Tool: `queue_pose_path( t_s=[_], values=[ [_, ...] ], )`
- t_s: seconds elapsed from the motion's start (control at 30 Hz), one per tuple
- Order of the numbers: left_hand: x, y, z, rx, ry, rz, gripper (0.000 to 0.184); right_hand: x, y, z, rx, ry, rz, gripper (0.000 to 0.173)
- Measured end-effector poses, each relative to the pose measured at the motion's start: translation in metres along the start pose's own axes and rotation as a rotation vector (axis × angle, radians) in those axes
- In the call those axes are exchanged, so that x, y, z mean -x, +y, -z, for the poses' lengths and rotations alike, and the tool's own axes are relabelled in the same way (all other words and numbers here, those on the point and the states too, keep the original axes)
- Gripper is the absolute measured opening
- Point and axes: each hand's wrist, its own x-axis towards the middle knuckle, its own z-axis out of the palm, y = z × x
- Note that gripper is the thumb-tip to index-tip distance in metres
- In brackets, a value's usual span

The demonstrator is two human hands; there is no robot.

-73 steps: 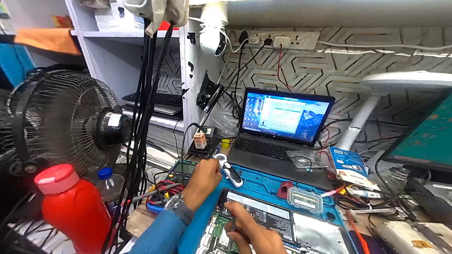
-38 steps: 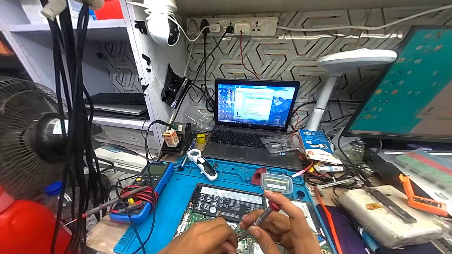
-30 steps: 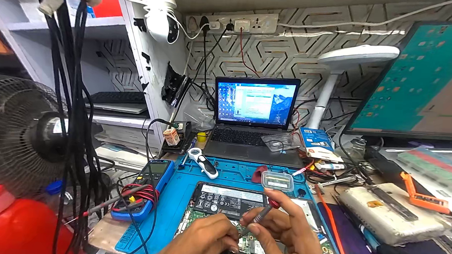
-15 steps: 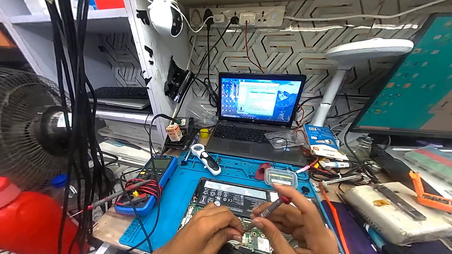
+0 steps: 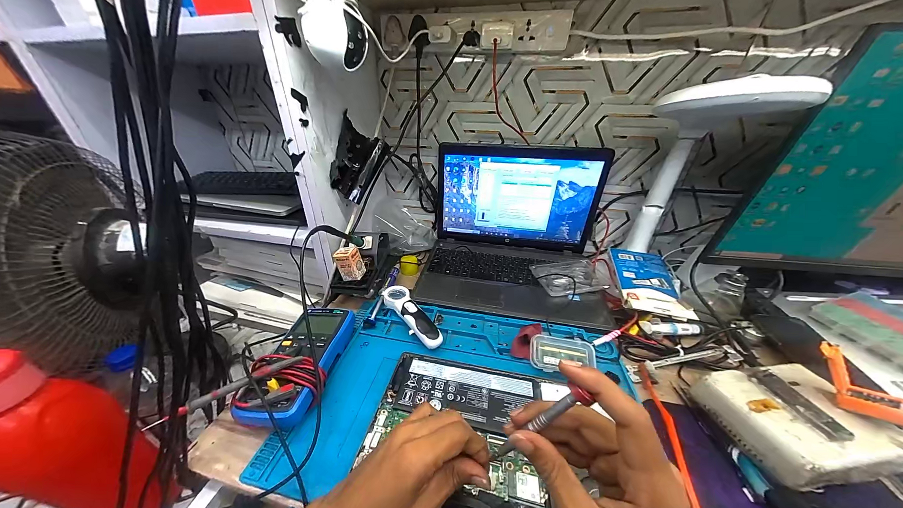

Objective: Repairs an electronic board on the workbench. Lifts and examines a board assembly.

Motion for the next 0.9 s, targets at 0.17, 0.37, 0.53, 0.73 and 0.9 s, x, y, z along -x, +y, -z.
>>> queue_pose_path(
  t_s=[0.17, 0.37, 0.53, 0.73, 0.9],
  values=[
    [0.0008, 0.0000, -0.0028, 0.052, 0.014, 0.034, 0.027, 0.0006, 0.0004, -0.0002, 0.025, 0.008, 0.016, 0.057],
    [-0.0010, 0.0005, -0.0046, 0.078, 0.003, 0.063, 0.026, 0.0005, 0.0006, 0.0002, 0.069, -0.004, 0.064, 0.053],
    [0.0008, -0.0008, -0.0032, 0.040, 0.006, 0.047, 0.025, 0.0011, 0.0019, 0.0003, 0.090, -0.003, 0.075, 0.053],
    [0.0011, -0.0008, -0.0051, -0.006, 0.006, 0.043, 0.026, 0.0005, 0.0036, -0.0014, 0.154, -0.033, 0.090, 0.049],
    [0.0032, -0.0022, -0.0091, -0.065, -0.018, 0.050, 0.026, 0.0016, 0.0085, -0.0025, 0.193, -0.077, 0.081, 0.048]
  ],
)
